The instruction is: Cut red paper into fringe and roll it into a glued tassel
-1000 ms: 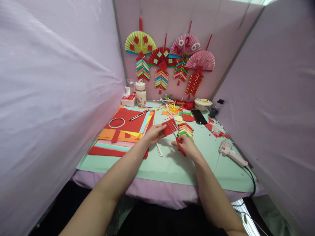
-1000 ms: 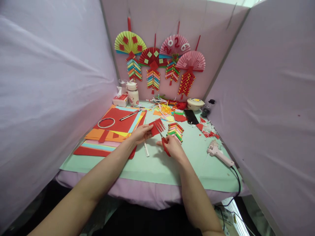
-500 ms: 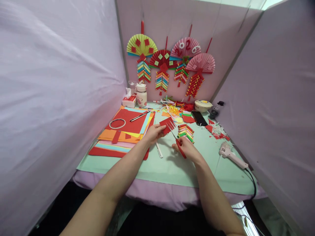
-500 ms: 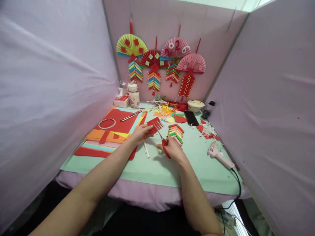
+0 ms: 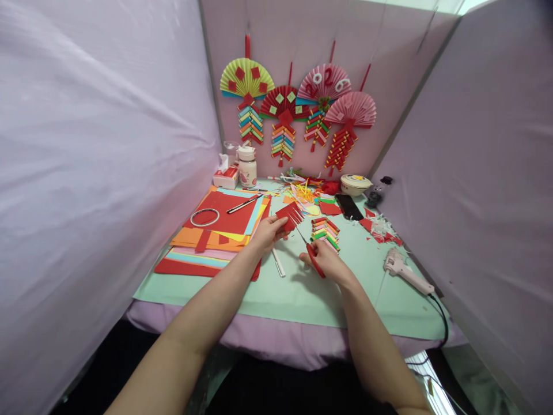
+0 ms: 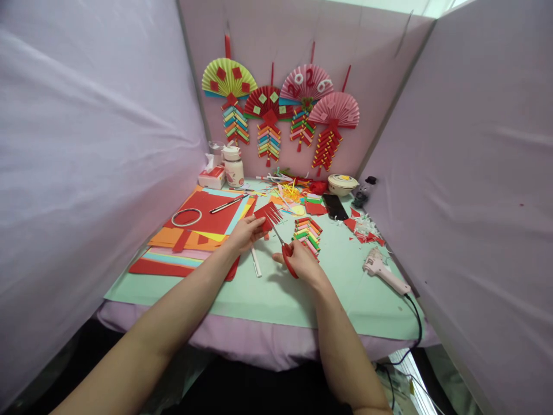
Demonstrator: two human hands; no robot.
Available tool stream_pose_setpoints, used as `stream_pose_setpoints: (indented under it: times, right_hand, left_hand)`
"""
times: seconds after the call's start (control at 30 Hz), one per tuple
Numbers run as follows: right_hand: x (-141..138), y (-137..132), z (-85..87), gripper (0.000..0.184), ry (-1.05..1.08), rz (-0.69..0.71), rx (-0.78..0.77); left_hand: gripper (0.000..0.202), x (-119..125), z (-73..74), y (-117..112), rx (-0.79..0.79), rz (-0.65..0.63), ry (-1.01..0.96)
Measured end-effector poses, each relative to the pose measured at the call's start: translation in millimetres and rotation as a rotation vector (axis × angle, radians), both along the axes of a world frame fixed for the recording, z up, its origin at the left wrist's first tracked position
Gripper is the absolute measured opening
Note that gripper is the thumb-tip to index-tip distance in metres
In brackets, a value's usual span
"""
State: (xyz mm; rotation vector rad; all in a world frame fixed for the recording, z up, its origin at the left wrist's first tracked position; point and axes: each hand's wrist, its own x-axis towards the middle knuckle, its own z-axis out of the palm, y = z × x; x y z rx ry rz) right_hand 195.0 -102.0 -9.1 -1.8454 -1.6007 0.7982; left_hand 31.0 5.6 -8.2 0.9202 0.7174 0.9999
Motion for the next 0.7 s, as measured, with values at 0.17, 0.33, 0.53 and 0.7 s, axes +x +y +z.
stream_pose_setpoints:
  times: [0.17,0.33,0.53,0.7]
  right_hand:
    - [-0.4,-0.5,1.0,0.033,0.023,-0.018,-0.001]
    - [0.2,0.1,-0.3,0.033,0.027,-0.019,-0.012]
    - [0.1,-0.9,1.4,0.036,0.007,-0.017,-0.026]
    - [0.0,0.7,1.6,0.037,0.032,-0.031,-0.065]
  left_hand:
    - [0.021,-0.9,-2.5,0.4,0.027,-0.030,0.047]
    - [0.022,-1.2,-2.8,-0.5,0.019,-0.043,0.062]
    - [0.022,-1.3,-1.8,-1.0,0.005,-0.049,0.062]
    - [0.020,-1.6,-4.0,0.2,-0.002,-0.050,0.053]
